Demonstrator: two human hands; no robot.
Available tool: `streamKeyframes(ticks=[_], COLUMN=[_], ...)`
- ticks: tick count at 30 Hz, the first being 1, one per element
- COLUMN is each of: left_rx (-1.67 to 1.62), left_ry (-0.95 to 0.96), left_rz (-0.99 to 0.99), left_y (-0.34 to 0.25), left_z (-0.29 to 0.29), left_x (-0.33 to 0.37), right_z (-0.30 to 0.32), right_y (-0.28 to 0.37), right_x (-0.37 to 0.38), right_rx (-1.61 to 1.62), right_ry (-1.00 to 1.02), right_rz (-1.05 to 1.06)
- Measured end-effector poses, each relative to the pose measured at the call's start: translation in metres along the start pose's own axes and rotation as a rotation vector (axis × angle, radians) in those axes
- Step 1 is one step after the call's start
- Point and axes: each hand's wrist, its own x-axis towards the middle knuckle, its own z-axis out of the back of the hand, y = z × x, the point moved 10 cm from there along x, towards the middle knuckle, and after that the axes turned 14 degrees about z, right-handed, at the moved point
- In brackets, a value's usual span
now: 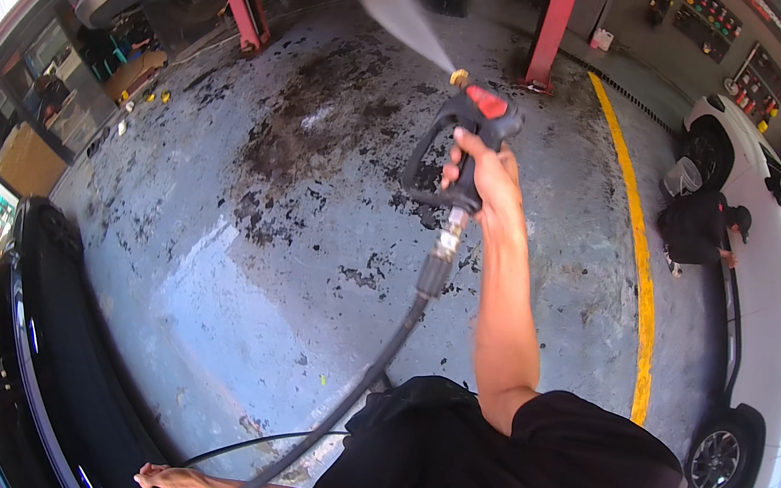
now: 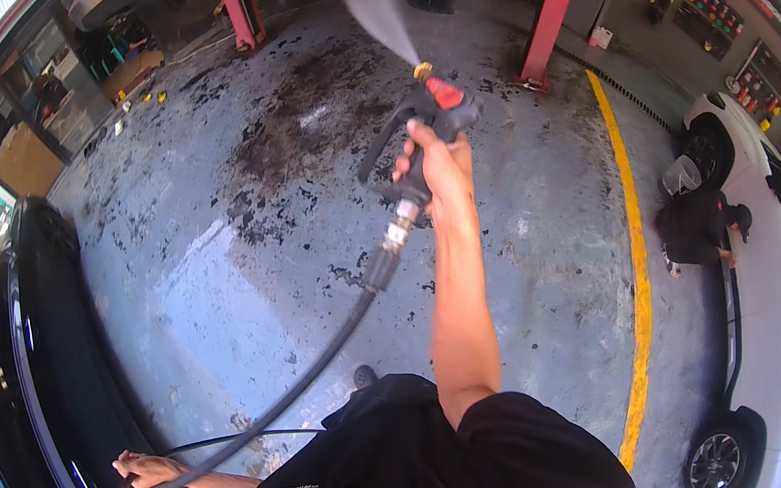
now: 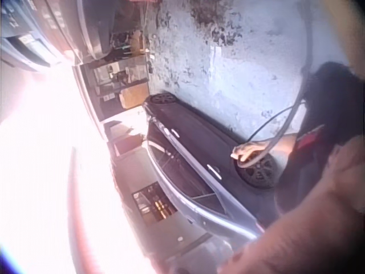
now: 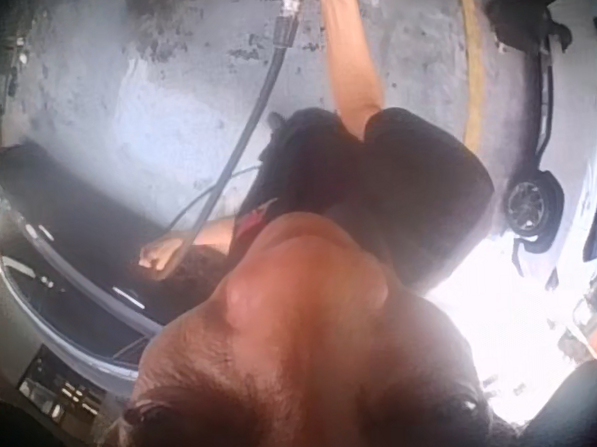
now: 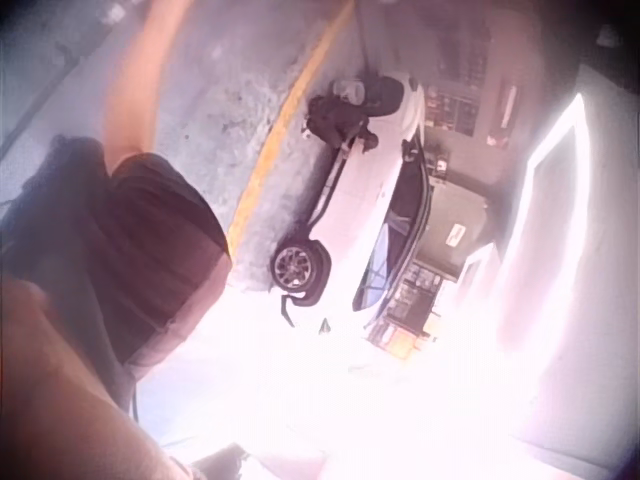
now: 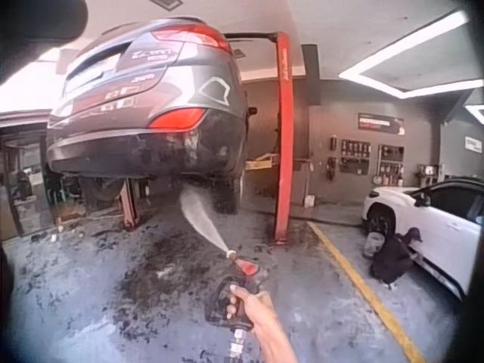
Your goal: The person uses a pressure washer to clean the garage floor and the wheels of a car on a lift. They systematically spray the concrete surface and then focus on the car's tires and rims.
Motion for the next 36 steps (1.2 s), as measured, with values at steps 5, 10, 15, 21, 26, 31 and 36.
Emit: streamKeyframes(ticks=[5,10,15,21,26,31,36], left_rx=[0.135,0.337,0.468,0.684,0.844,1.086,1.326], left_ry=[0.045,0.263,0.368,0.807,1.135,1.487,1.651], left_rz=[-0.002,0.016,0.068,0.142,0.165,0.034,0.408], left_y=[-0.014,-0.014,0.013,0.097,0.162,0.183,0.2], left_z=[0.084,0.091,0.124,0.108,0.13,0.189,0.21], left_x=[-0.029,-0.034,-0.034,-0.058,-0.076,-0.096,-0.105], right_z=[0.068,0.115,0.134,0.167,0.149,0.096,0.08], right_y=[-0.077,-0.108,-0.132,-0.189,-0.188,-0.193,-0.195], right_x=[-0.072,-0.098,-0.095,-0.078,-0.106,-0.176,-0.214], right_rx=[-0.019,-0.119,-0.155,-0.134,-0.247,-0.406,-0.379], right_ry=[0.04,0.011,-0.013,0.097,0.07,0.182,0.16], right_rz=[-0.381,-0.456,-0.442,-0.498,-0.376,-0.483,-0.415])
